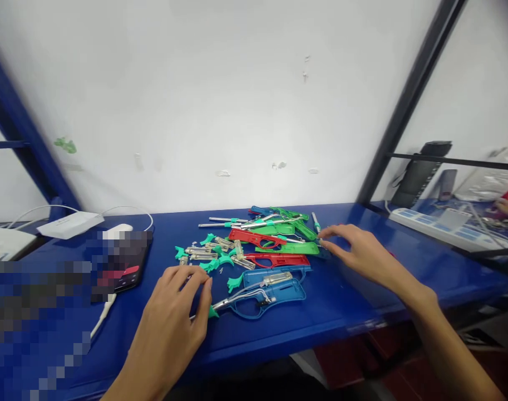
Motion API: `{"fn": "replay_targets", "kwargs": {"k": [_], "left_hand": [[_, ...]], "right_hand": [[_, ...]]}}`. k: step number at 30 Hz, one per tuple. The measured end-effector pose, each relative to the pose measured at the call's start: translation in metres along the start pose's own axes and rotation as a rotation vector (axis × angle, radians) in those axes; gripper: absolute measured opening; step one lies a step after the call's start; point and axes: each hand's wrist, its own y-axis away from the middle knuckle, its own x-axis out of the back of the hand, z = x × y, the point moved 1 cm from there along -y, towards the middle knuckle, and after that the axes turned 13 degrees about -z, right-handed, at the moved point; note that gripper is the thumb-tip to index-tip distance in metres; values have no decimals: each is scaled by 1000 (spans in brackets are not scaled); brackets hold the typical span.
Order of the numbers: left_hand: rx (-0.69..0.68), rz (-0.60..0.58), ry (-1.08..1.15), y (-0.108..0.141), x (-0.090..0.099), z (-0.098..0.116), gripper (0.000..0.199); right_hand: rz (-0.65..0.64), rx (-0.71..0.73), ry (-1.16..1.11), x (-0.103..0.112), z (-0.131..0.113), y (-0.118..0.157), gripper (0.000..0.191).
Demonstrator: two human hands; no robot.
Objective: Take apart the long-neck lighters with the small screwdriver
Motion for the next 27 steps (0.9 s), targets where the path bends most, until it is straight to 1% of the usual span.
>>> {"fn": "replay_targets", "kwargs": {"k": [3, 5, 7, 11, 15, 17, 23, 27], "left_hand": [[-33, -4, -52, -2, -2, 0, 13], [-58, 0, -95, -3, -2, 0, 13], [-82, 8, -132, -3, -2, 1, 14], [-93, 9, -135, -2, -3, 1, 15], [-94, -4, -98, -2, -5, 0, 16], [-93, -9, -93, -2, -5, -1, 16], [-61, -39, -69, -1, -7, -1, 19], [-31, -59, -38, -1, -8, 3, 22]], "right_hand": [[36, -86, 1, -6, 29, 26, 31], [42, -115, -7, -11, 40, 36, 32], [40, -125, -20, -16, 47, 40, 32], [61, -161, -36, -18, 49, 34, 35], [4, -134, -81, -21, 47, 21, 36], [-2, -137, -99, -24, 48, 17, 38], [48, -186, -116, -29, 51, 22, 38], [64, -190, -122, -30, 53, 24, 38]]}}
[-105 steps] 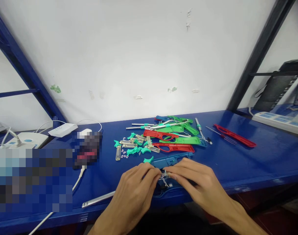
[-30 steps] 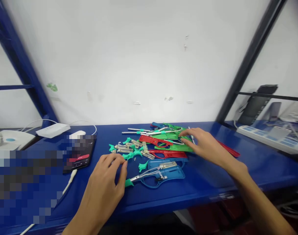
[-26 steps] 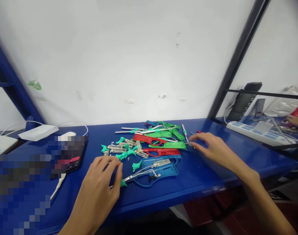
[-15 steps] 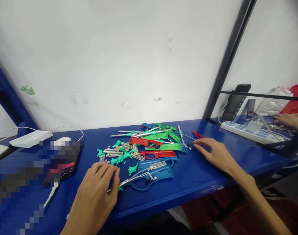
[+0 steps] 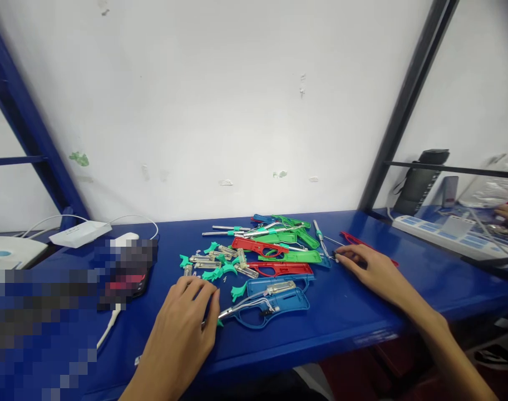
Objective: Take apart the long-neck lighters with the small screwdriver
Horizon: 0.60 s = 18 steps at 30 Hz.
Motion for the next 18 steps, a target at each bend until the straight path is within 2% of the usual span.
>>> {"fn": "replay_targets", "kwargs": {"k": [5, 8, 11, 15, 18], "left_hand": [[26, -10, 75, 1, 14, -1, 24], [67, 9, 150, 2, 31, -15, 21], [196, 10, 143, 4, 41, -34, 24], [338, -5, 107, 7, 41, -48, 29], [381, 46, 77, 9, 40, -49, 29]], "right_hand": [[55, -13, 8, 1, 1, -1, 39], [155, 35, 68, 5, -21, -9, 37], [115, 225, 69, 4, -72, -26, 33], [-203, 530, 240, -13, -155, -58, 35], [-306, 677, 294, -30, -204, -86, 32]]}}
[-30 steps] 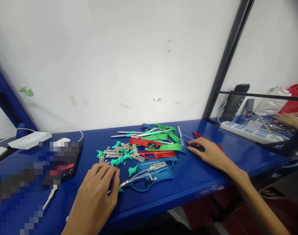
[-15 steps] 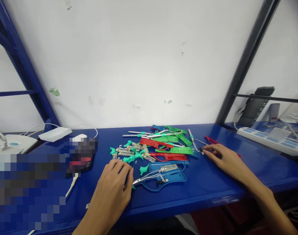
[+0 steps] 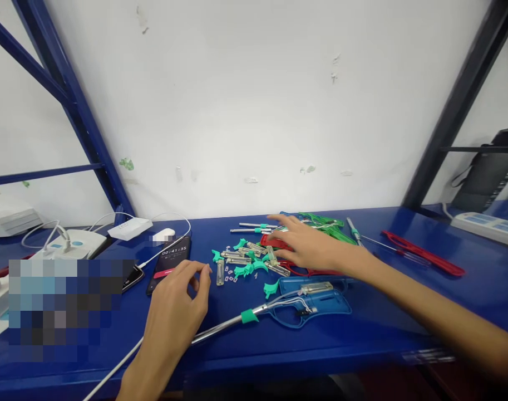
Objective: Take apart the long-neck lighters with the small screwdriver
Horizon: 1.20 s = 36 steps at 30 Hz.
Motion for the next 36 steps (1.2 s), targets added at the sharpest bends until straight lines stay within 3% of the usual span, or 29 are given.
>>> {"fn": "replay_targets", "kwargs": {"k": [3, 6, 11, 16, 22, 24, 27, 30, 33, 36], "left_hand": [[8, 17, -7, 2, 0, 0, 30], [-7, 7, -12, 2, 0, -2, 30], [2, -22, 9, 3, 0, -3, 29], [12, -15, 30, 4, 0, -2, 28], [-114, 7, 87, 8, 0, 7, 21], [-187, 33, 120, 13, -3, 17, 18], [-366, -14, 211, 22, -9, 36, 41], [-526, -60, 335, 29, -15, 49, 29], [-551, -23, 384, 29, -16, 51, 21], [-515, 8, 370, 28, -14, 50, 14]], "right_hand": [[-53, 78, 52, 1, -9, -48, 38], [-148, 121, 87, -5, -13, -85, 30], [-182, 140, 99, -11, -16, -108, 22], [-60, 150, 27, 7, -17, -79, 24], [41, 119, -124, 22, -38, -7, 31], [110, 82, -357, 20, -50, 17, 26], [63, 19, -617, 9, -69, 45, 35], [33, -27, -784, -1, -82, 58, 46], [46, -92, -903, -6, -85, 62, 43], [178, -165, -894, -9, -76, 68, 25]]}}
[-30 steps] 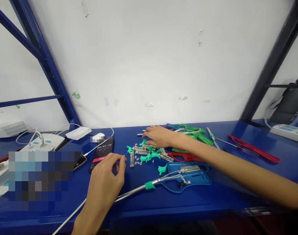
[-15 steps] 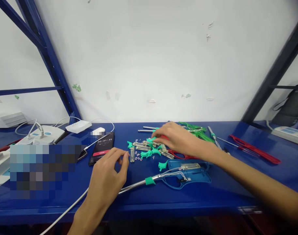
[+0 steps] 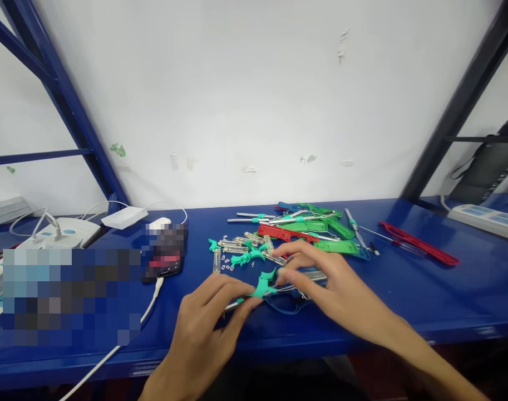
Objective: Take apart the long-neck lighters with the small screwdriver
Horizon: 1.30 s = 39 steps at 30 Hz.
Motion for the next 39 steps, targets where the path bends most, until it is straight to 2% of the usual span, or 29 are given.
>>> {"fn": "replay_targets", "kwargs": {"k": [3, 6, 8, 11, 17, 21, 29, 34, 39], "left_hand": [[51, 43, -55, -1, 3, 2, 12], [89, 60, -81, 0, 2, 5, 18], [90, 25, -46, 1, 0, 5, 23], [97, -5, -40, 3, -4, 5, 23], [171, 57, -83, 8, -9, 5, 12], [200, 11, -85, 7, -11, 6, 9], [132, -116, 10, 4, -25, 9, 7], [176, -160, 34, 9, -33, 11, 24], [234, -169, -13, 8, -36, 13, 28]], "right_hand": [[177, 20, 126, 9, 16, 10, 17], [286, 42, 255, 13, 34, 24, 12], [248, 64, 307, 13, 42, 33, 10], [126, 97, 357, 12, 46, 40, 9], [46, 81, 479, 2, 43, 42, 8], [43, 64, 471, -6, 43, 44, 8], [56, 44, 455, -9, 40, 45, 8], [34, 38, 461, -10, 35, 44, 8], [10, 40, 471, -11, 32, 45, 9]]}}
